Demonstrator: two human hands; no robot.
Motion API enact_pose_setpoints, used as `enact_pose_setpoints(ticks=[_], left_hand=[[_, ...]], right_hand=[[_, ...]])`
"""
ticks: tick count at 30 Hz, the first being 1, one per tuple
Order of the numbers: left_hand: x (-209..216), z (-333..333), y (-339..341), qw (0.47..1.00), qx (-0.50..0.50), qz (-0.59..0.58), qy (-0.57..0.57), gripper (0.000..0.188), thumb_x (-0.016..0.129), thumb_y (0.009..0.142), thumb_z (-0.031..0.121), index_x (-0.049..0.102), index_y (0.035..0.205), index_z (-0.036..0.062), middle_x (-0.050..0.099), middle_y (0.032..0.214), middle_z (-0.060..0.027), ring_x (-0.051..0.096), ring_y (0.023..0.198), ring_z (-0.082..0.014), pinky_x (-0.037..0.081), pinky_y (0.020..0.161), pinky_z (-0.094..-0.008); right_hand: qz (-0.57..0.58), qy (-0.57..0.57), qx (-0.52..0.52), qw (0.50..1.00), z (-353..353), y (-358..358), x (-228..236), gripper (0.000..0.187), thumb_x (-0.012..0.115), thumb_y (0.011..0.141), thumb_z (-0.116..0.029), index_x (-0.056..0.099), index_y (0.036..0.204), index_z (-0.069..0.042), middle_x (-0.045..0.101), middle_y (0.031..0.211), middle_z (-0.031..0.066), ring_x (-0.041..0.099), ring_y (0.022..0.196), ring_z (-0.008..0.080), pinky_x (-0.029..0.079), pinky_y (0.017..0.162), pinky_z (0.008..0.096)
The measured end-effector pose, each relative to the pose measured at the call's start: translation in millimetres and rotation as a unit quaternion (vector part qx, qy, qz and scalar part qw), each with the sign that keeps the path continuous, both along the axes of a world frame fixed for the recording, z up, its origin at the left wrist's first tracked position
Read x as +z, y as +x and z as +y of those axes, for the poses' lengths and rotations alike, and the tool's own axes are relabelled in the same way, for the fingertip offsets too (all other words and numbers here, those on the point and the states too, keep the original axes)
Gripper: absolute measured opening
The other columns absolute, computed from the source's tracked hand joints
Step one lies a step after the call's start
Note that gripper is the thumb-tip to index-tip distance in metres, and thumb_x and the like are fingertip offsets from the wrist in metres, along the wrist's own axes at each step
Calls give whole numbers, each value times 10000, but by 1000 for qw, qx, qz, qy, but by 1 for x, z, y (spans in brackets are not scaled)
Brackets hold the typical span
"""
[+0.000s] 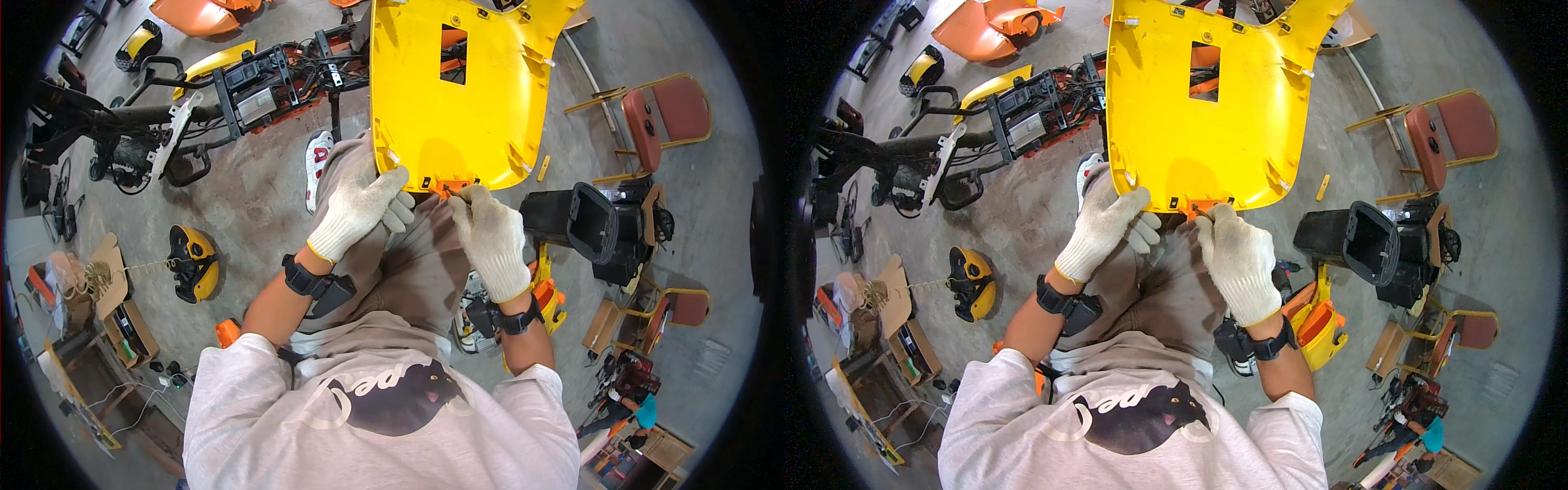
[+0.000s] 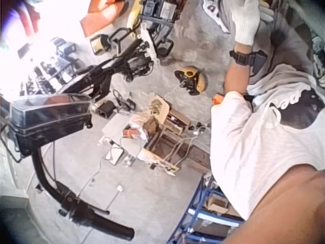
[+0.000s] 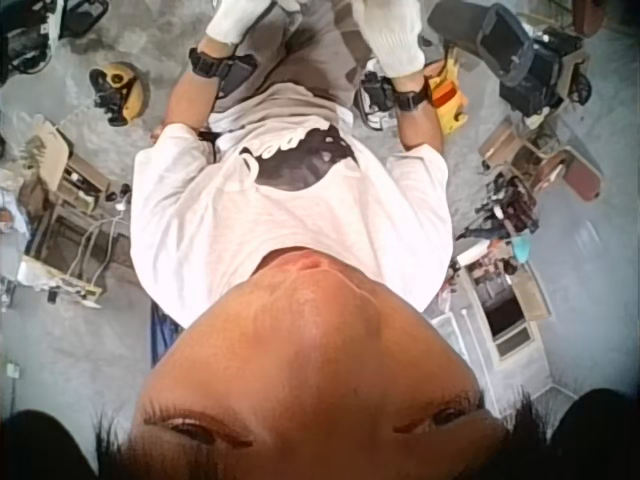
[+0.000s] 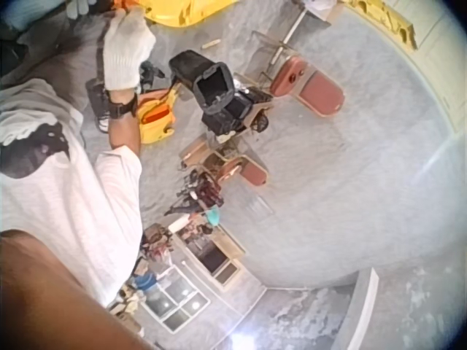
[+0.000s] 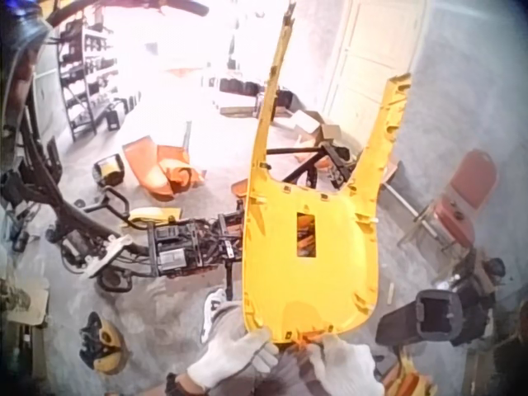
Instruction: Attaching plastic clips and components to a yellow motorcycle fairing panel.
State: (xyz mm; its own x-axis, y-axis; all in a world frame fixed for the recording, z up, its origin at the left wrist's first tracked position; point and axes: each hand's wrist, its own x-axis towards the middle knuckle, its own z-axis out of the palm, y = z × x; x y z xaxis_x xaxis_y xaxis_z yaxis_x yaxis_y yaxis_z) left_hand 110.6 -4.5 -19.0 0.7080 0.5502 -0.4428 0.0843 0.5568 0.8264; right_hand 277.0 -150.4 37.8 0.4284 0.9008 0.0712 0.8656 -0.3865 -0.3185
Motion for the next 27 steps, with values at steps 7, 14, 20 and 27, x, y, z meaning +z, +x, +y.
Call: enact_pose_setpoints(ticks=[7,14,20,27], left_hand=[[2,0,-1,1000,2,-15,-5,321,593,1079,232,592,1302,2,738,890,-155,740,645,-214,611,533,-310],[4,-1,0,1000,6,-6,9,325,581,1092,233,574,1328,9,728,888,-142,738,650,-207,613,536,-310],[0,0,-1,1000,2,-12,-14,342,573,1094,229,556,1356,10,727,890,-144,739,651,-208,616,539,-310],[1,1,-1,1000,2,-12,-13,358,567,1092,214,539,1381,5,726,887,-144,737,639,-204,616,531,-304]], right_hand=[[-34,-32,32,998,3,4,-10,293,641,1034,-309,675,909,-46,694,684,198,724,639,374,579,599,457],[25,-17,14,999,1,0,-6,268,645,1032,-299,664,963,-41,720,761,197,736,692,382,582,615,464],[2,-42,-14,999,4,-5,-6,320,646,1039,-316,696,947,-14,711,764,228,732,723,414,567,633,467],[-45,-36,83,995,1,3,-13,236,625,1044,-241,672,994,-15,735,805,198,743,682,346,587,604,429]])
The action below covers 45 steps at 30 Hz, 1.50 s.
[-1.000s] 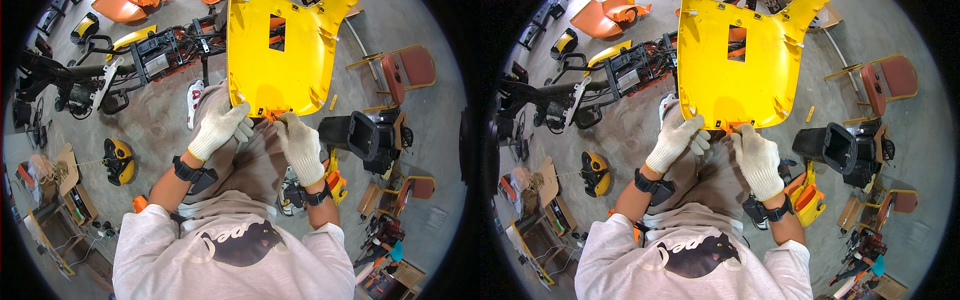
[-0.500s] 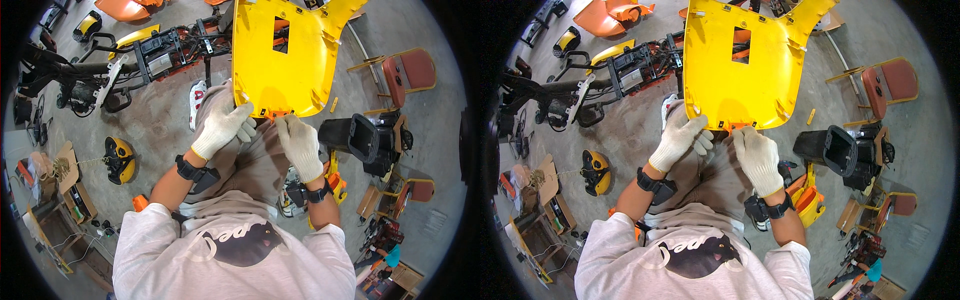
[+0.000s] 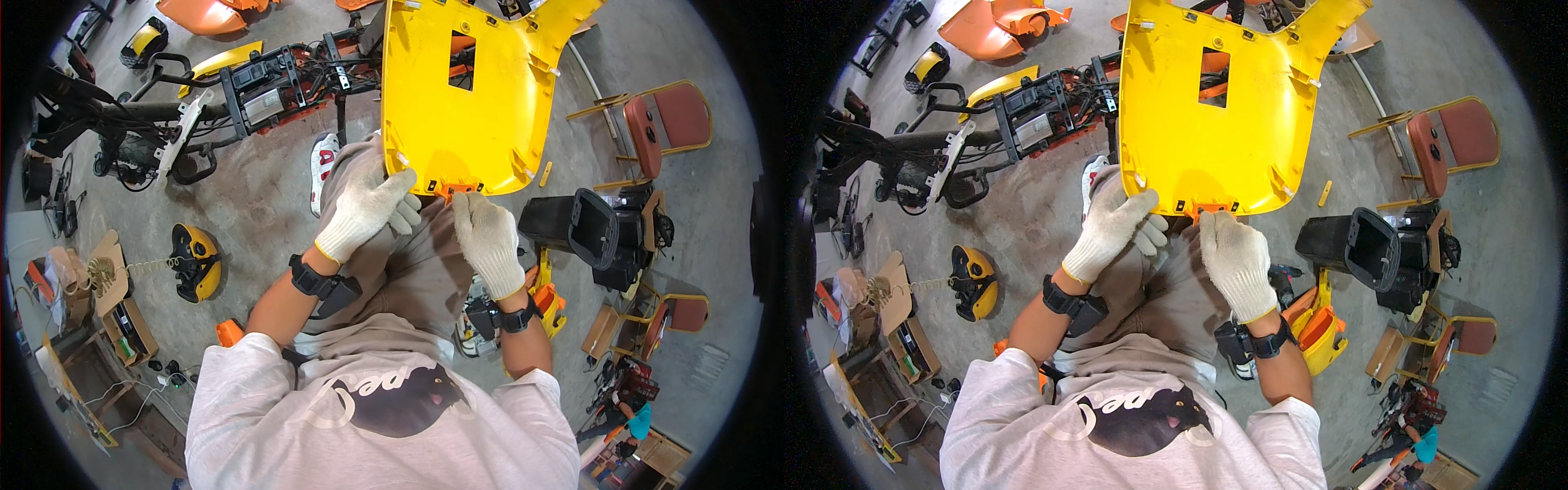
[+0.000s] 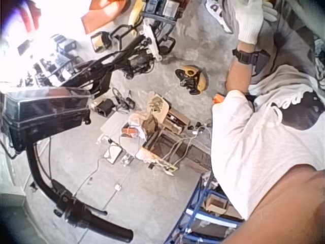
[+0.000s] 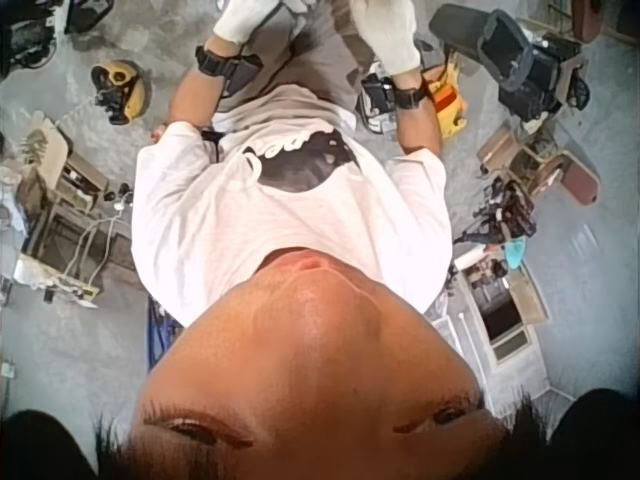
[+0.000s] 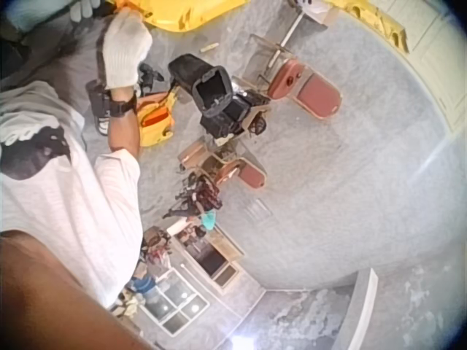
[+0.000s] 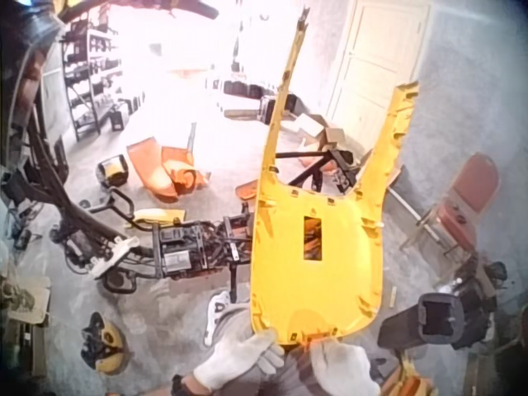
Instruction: Attaching plastic clips and components to a yellow motorcycle fairing panel.
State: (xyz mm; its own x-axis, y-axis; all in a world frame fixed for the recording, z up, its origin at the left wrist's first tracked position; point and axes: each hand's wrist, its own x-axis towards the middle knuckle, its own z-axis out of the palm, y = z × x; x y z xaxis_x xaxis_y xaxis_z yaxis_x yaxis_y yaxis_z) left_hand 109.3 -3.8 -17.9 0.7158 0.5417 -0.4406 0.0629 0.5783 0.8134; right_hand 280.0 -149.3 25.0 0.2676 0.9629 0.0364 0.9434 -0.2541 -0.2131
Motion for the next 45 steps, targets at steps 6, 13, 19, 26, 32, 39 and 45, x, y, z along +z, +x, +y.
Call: enact_pose_setpoints(ticks=[6,13,19,26,32,39,45], left_hand=[[-3,-1,0,1000,1,-1,5,361,572,1089,207,537,1385,3,727,886,-145,737,636,-205,615,527,-301],[-4,0,0,1000,2,1,-10,357,574,1086,216,549,1372,5,730,890,-148,738,648,-210,617,540,-313],[2,-2,0,1000,3,12,13,339,570,1087,227,561,1345,6,731,890,-143,737,646,-207,615,547,-307],[-3,-2,0,1000,9,2,-5,316,568,1089,212,566,1330,8,732,883,-152,741,645,-223,616,538,-320],[-3,-2,1,1000,5,3,-2,325,571,1089,204,553,1344,3,731,888,-159,742,647,-228,617,535,-321],[-1,-1,0,1000,5,2,4,330,573,1088,208,556,1346,4,734,897,-158,742,647,-221,620,539,-318],[0,-1,0,1000,3,12,-2,342,580,1083,217,560,1350,3,739,896,-162,741,648,-219,622,544,-317]], right_hand=[[81,52,-116,989,-2,-15,0,204,619,1048,-242,658,1073,-44,734,813,198,750,703,355,598,627,427],[8,-42,-96,994,5,-10,0,225,640,1037,-262,669,1087,-45,750,861,202,755,779,381,584,660,457],[-42,-32,-37,998,6,-8,-4,204,627,1048,-248,650,1104,-53,754,868,191,753,759,388,588,651,454],[88,49,-113,988,0,-16,-7,214,652,1040,-202,599,1167,-38,752,861,208,753,789,414,592,678,465],[245,44,-182,951,10,-17,1,273,575,1060,-210,586,1258,-21,751,817,185,761,706,353,590,664,440],[393,26,-301,868,16,-20,9,502,559,1063,-254,494,1480,17,695,731,110,703,648,197,564,663,349],[202,72,-209,954,3,-23,-5,492,590,1046,-234,502,1469,0,706,821,145,727,765,276,575,777,394]])
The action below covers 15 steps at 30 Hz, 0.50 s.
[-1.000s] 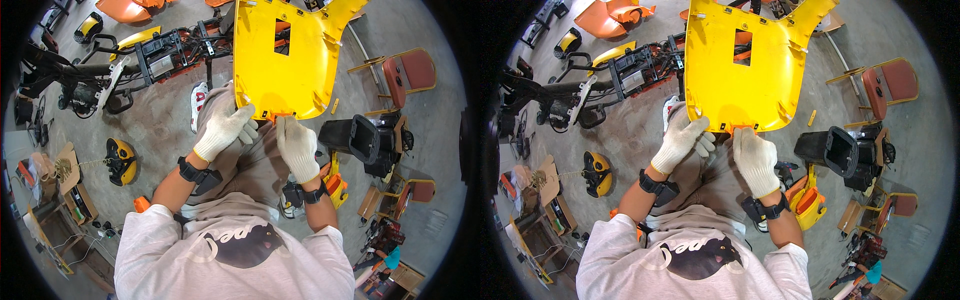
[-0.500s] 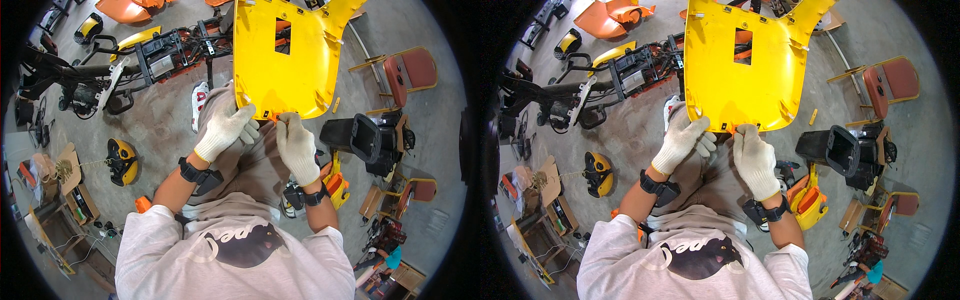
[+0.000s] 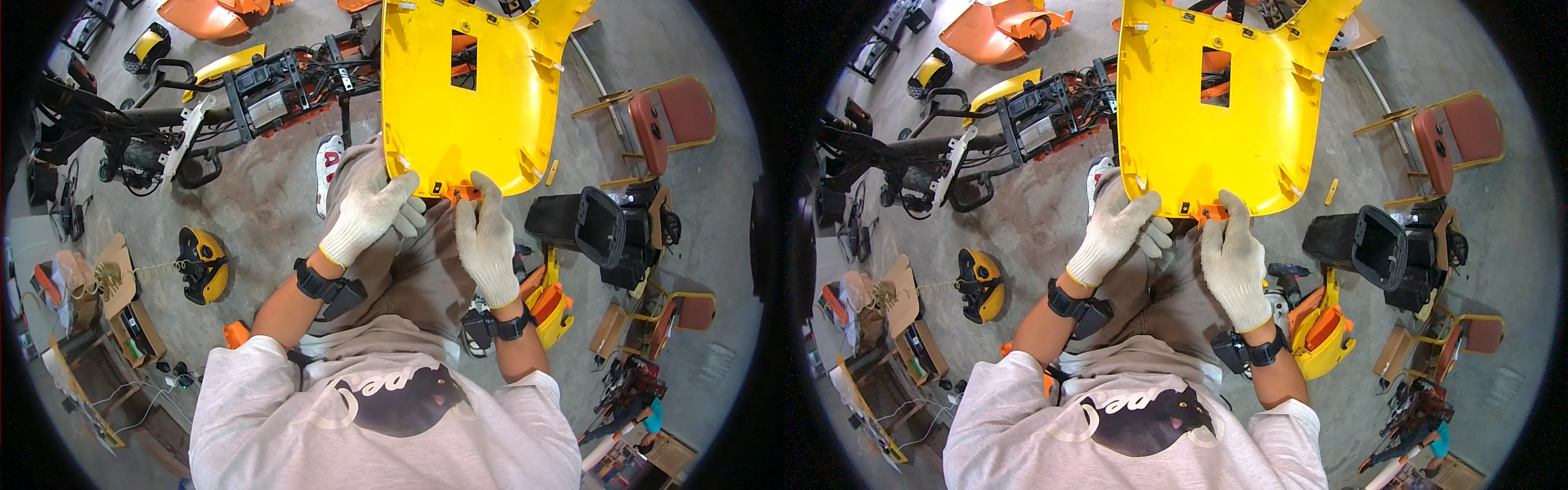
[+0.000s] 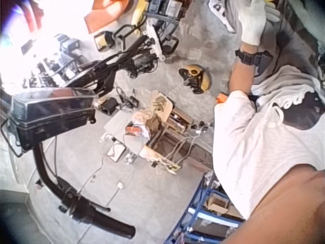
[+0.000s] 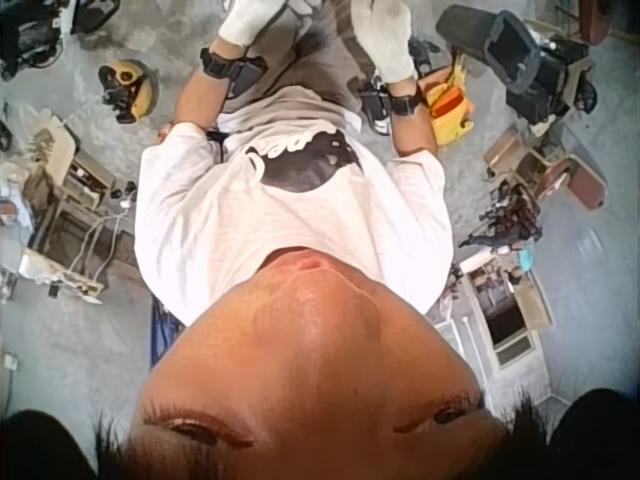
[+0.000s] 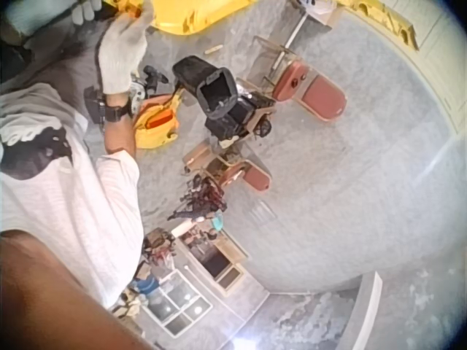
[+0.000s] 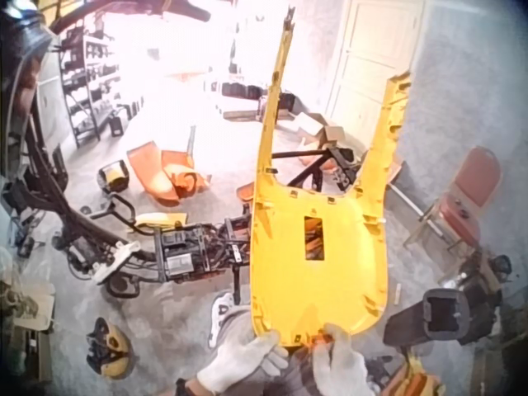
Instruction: Attaching plastic clips and components to a yellow motorcycle fairing panel.
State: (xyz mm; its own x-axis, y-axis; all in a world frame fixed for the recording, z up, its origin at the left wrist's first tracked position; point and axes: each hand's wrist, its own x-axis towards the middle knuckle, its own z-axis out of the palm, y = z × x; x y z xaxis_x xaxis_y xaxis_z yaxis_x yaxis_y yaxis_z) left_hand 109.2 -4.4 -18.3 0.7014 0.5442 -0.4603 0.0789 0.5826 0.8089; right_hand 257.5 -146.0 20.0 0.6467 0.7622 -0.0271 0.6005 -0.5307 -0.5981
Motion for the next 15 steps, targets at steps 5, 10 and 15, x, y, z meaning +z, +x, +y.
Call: enact_pose_setpoints(ticks=[5,10,15], left_hand=[[-1,-2,0,1000,6,-3,5,348,587,1081,224,568,1350,3,741,897,-166,742,651,-222,622,542,-317],[1,0,0,1000,0,3,7,365,586,1081,221,549,1373,6,738,918,-179,741,650,-231,616,532,-317],[4,-1,0,1000,13,-19,-13,354,600,1078,233,571,1342,-2,733,921,-187,738,649,-237,616,536,-321]], right_hand=[[12,8,-20,1000,-3,0,0,410,660,1018,-199,591,1371,-2,722,881,135,719,773,230,564,763,354],[67,92,-76,991,-10,4,2,210,769,945,-174,760,1086,-19,772,915,115,706,762,153,570,756,309],[130,100,-100,982,-24,3,7,216,771,944,-152,760,1114,-20,777,907,105,722,769,160,575,768,314]])
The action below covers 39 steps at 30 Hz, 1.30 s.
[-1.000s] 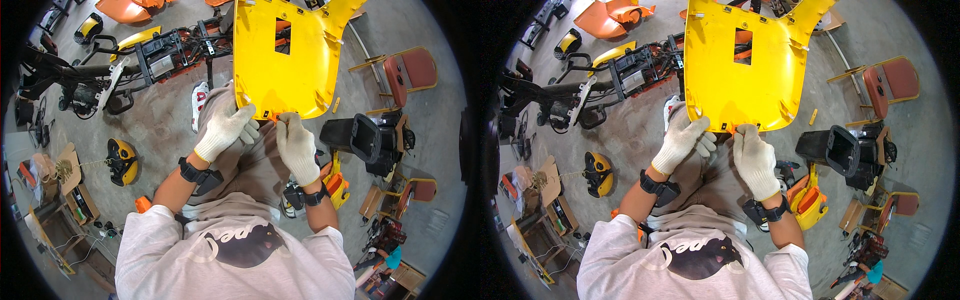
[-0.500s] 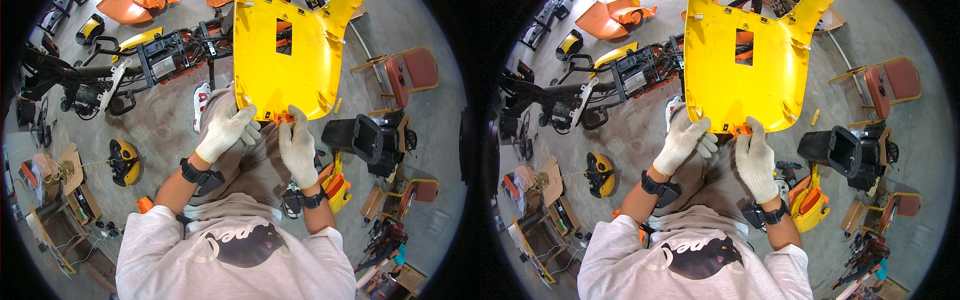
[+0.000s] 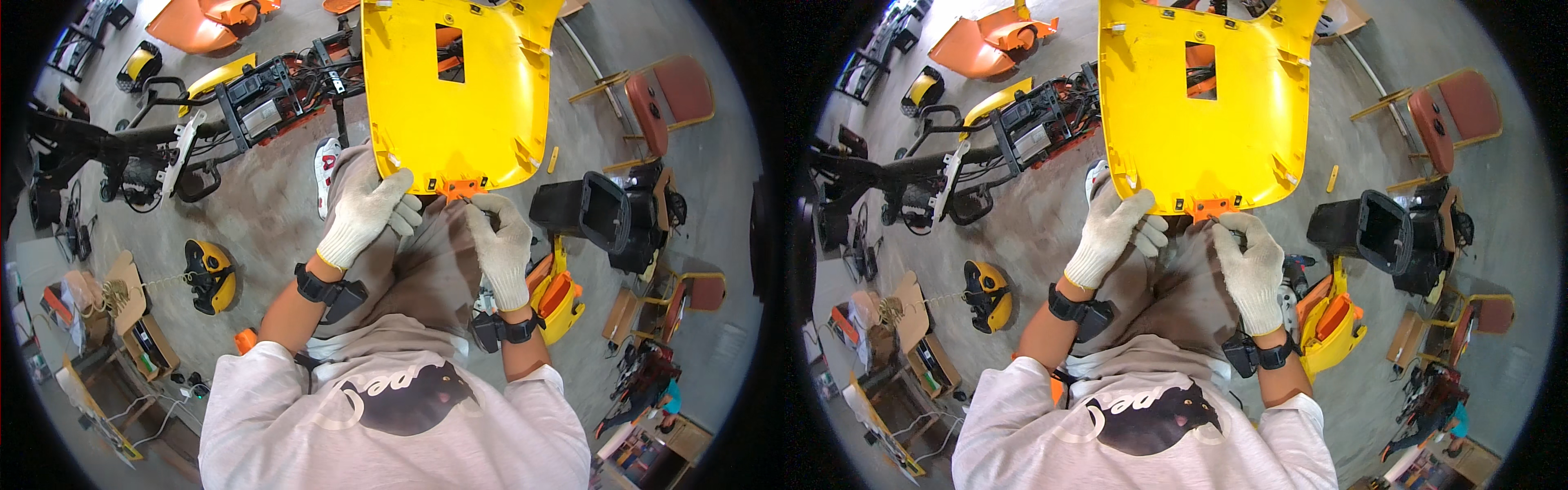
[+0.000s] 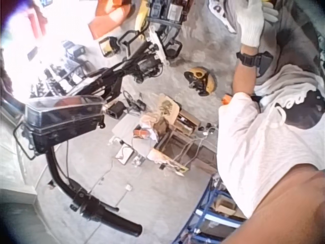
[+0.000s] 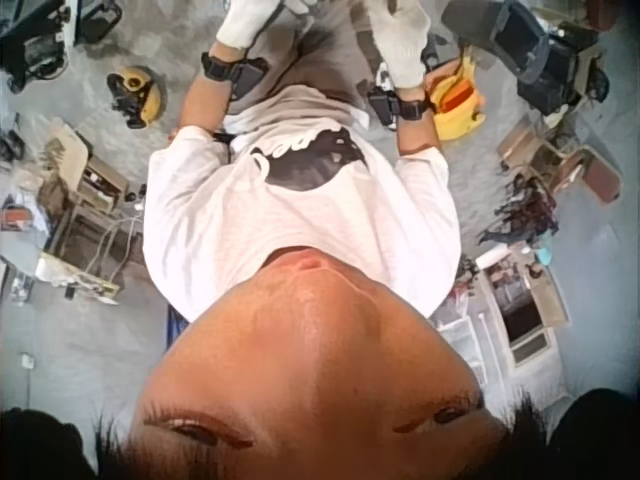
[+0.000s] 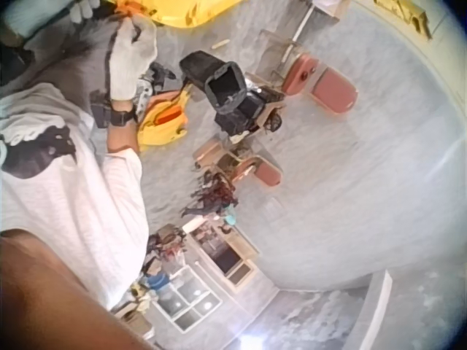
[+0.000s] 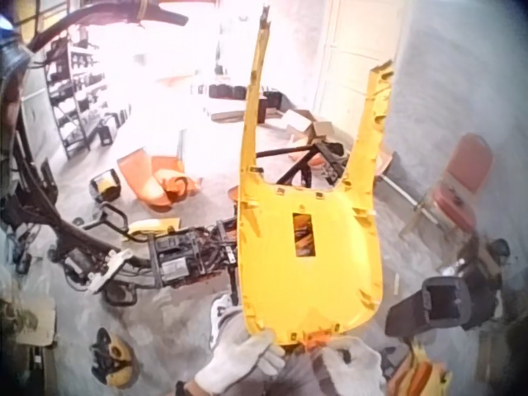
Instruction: Attaching plastic clips and components to a yellow motorcycle fairing panel.
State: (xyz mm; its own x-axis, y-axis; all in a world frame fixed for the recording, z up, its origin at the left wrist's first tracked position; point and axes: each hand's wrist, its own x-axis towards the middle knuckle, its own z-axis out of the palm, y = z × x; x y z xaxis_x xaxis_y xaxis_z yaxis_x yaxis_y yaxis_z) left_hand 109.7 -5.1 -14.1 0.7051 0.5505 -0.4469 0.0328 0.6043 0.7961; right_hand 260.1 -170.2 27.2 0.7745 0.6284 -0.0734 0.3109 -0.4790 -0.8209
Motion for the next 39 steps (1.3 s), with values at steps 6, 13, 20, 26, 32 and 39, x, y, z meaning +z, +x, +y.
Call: enact_pose_setpoints(ticks=[6,13,20,26,32,39], left_hand=[[5,-3,2,1000,6,5,19,347,605,1078,240,591,1295,-30,729,909,-181,734,642,-235,611,531,-329],[12,-6,3,999,24,19,27,289,577,1075,213,599,1248,-17,695,832,-137,692,571,-207,583,488,-309],[13,-7,1,999,25,12,35,393,632,1066,327,637,1200,-42,728,864,-172,721,624,-231,603,533,-332],[18,-1,0,997,-30,-23,70,474,600,1076,305,549,1394,-43,723,1182,-201,761,863,-264,639,618,-338],[23,38,19,975,94,-118,162,545,641,1050,235,505,1530,17,661,1398,-102,629,1274,-214,553,1013,-367],[27,69,38,992,-23,-96,78,517,628,969,55,551,1477,1,722,1315,-88,691,1178,-204,549,1015,-358]], right_hand=[[-92,45,-3,995,-2,-4,-17,185,742,970,-138,762,1116,-26,775,916,90,724,779,147,576,761,313],[333,330,-271,841,-10,35,-64,233,647,1052,-133,662,1247,-7,679,886,19,608,669,87,520,571,254],[476,335,-131,803,-21,45,-89,155,603,1081,-215,615,1015,-74,561,707,1,513,513,126,445,469,284],[488,313,-94,809,-17,59,-90,212,562,1083,-254,631,963,-94,643,715,25,575,513,171,473,476,302],[486,314,-125,806,-18,70,-90,162,588,1065,-242,629,988,-105,623,734,18,582,582,156,467,482,311],[426,315,-135,837,-20,84,-75,157,558,1038,-190,628,980,-62,612,752,55,572,571,151,468,480,301]])
